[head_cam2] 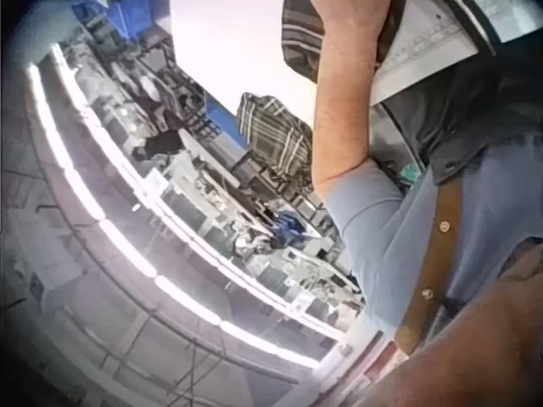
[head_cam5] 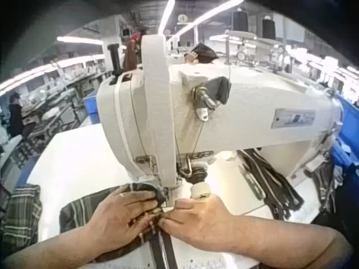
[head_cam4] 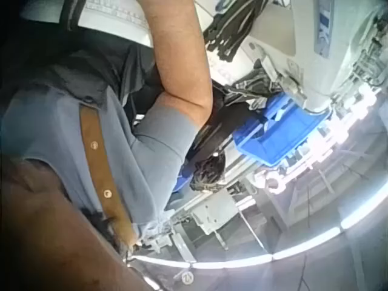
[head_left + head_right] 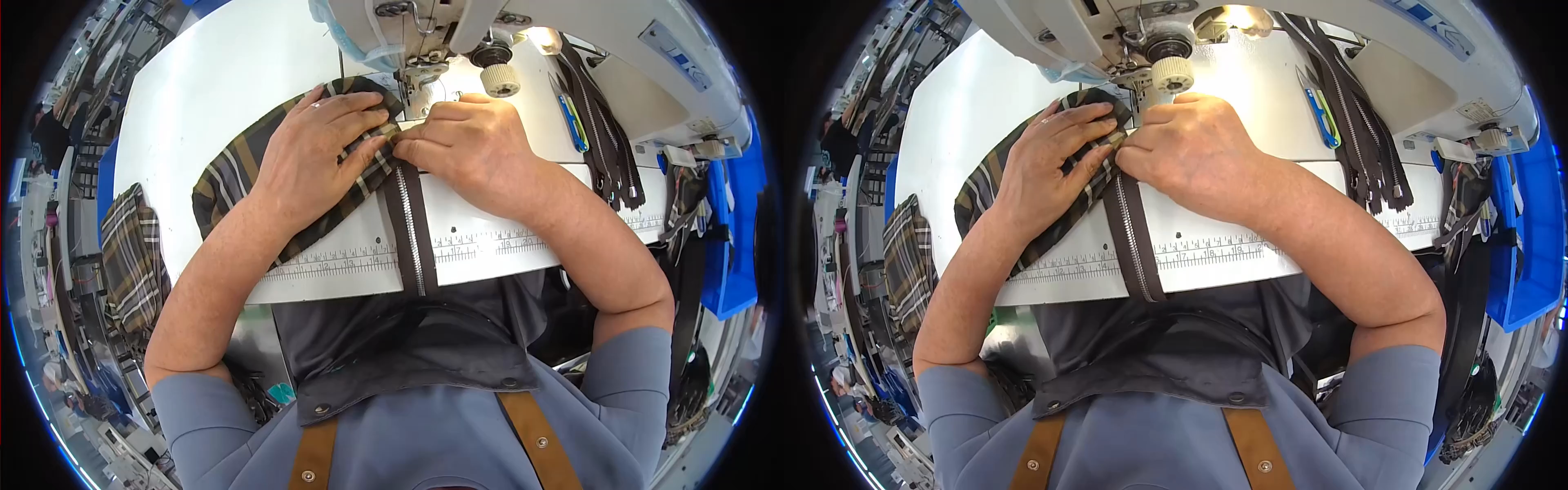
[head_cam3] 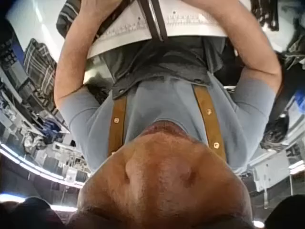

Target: Sewing a zipper onto a piece of fabric using an industrial sewing machine.

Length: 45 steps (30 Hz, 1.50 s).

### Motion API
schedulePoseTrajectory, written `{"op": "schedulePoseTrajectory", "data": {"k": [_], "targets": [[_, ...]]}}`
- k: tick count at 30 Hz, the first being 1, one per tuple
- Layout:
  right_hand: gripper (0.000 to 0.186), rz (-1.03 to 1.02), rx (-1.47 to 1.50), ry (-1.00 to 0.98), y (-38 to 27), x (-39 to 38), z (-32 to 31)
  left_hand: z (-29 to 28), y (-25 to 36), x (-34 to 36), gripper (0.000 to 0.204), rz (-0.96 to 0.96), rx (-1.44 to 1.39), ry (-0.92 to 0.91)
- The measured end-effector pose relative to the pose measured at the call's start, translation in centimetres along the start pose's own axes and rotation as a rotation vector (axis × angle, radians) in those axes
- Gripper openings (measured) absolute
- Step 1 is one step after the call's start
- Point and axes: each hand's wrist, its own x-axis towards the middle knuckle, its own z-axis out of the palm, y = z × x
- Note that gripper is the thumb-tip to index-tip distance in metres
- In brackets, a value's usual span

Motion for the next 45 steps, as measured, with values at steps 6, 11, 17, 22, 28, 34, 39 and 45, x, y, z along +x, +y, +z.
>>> {"op": "schedulePoseTrajectory", "data": {"k": [6, 11, 17, 22, 28, 34, 39, 45], "targets": [[0.014, 0.147, -0.081, 0.02, 1.0, -0.4, 0.9, 1.0, -1.9, 2.9, 0.025, 0.116, -0.012, 0.119], [0.015, 0.195, -0.146, 0.045, 1.5, -0.5, 1.2, 2.0, -3.6, 4.6, 0.021, 0.096, -0.167, 0.103], [0.015, 0.142, -0.185, 0.106, 1.2, -0.3, 0.8, 2.1, -3.9, 5.0, 0.02, 0.103, -0.312, 0.102], [0.014, 0.141, -0.192, 0.105, 1.3, -0.2, 0.8, 2.1, -3.9, 5.2, 0.021, 0.06, -0.311, 0.093], [0.012, 0.167, -0.197, 0.117, 1.1, -0.1, 0.8, 2.4, -4.0, 5.4, 0.02, 0.005, -0.336, 0.088], [0.011, 0.169, -0.182, 0.095, 1.2, -0.2, 0.8, 2.2, -3.9, 5.3, 0.019, -0.008, -0.303, 0.091], [0.01, 0.194, -0.181, 0.074, 1.1, -0.4, 0.5, -1.1, -1.9, 4.2, 0.031, 0.103, 0.01, 0.1], [0.009, 0.202, -0.162, 0.036, 0.7, -0.5, 0.3, -0.3, 1.1, 1.9, 0.049, 0.12, -0.078, -0.032]]}}
